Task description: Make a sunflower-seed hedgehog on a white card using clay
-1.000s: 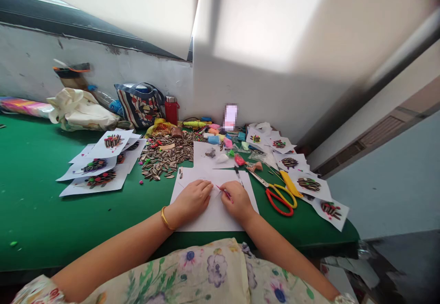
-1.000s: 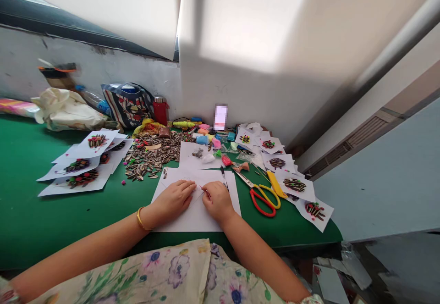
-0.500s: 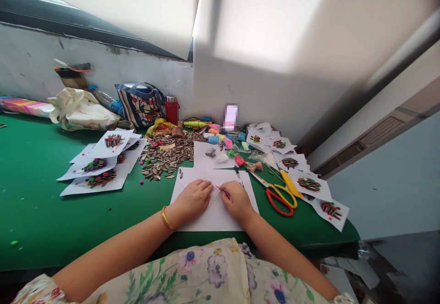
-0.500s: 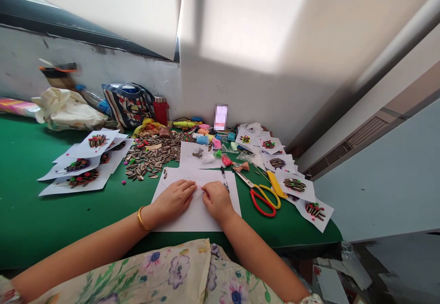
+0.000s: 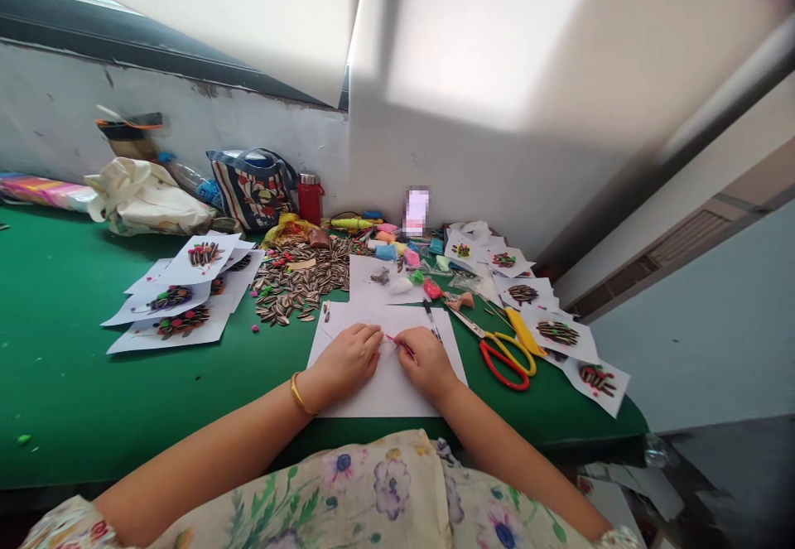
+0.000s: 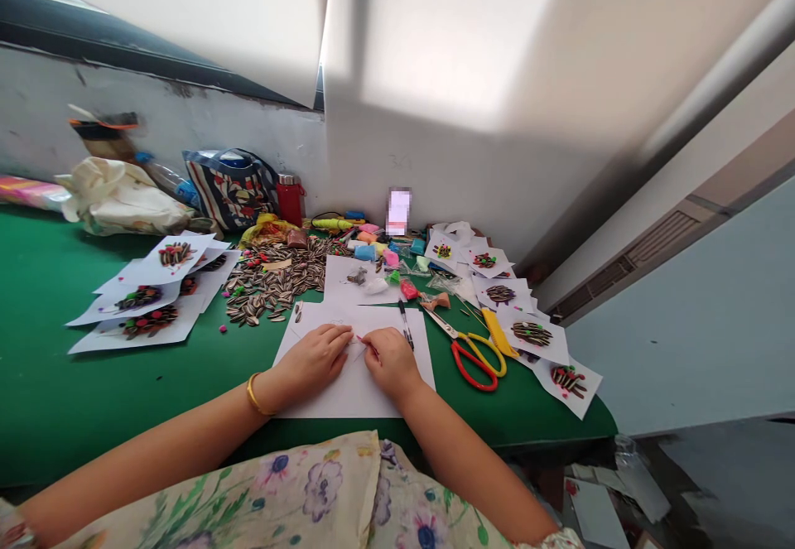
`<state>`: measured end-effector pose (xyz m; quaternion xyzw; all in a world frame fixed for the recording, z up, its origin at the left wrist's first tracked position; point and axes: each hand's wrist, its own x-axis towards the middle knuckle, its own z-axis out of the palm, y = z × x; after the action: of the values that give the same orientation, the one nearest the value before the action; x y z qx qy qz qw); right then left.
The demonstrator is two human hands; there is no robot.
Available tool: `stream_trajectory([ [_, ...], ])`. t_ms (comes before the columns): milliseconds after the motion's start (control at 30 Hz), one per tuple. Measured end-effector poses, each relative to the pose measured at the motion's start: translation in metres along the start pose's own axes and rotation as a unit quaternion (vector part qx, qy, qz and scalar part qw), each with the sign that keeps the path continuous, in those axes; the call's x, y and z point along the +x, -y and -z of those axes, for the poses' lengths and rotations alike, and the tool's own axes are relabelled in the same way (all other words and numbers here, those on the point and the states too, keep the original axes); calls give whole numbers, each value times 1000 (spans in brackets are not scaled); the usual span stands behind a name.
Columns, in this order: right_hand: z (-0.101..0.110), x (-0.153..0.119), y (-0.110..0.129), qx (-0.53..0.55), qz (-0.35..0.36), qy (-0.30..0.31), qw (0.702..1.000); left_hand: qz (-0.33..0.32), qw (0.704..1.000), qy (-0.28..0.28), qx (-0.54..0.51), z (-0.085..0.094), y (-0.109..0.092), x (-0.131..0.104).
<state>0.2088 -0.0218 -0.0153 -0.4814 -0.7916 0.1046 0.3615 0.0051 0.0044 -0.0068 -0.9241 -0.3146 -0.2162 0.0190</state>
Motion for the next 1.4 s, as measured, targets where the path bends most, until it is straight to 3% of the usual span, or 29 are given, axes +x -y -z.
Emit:
stream_trajectory([
  [233, 0, 0, -1, 15, 14, 20, 1000, -4, 1000, -1, -9, 2, 0, 1],
  [500, 1, 0, -1, 14, -2, 2, 1000, 29, 1000, 1, 0, -6, 2, -3],
  [1067, 0, 2, -5, 50, 1, 25, 998, 16, 999, 19, 22, -1, 0, -1],
  [1267, -1, 1, -8, 41, -17, 1, 999, 14, 1000, 7, 5, -3, 1, -2],
  [1400, -1, 2, -8, 48, -12, 18, 999, 13, 1000, -1, -3, -4, 1, -2],
])
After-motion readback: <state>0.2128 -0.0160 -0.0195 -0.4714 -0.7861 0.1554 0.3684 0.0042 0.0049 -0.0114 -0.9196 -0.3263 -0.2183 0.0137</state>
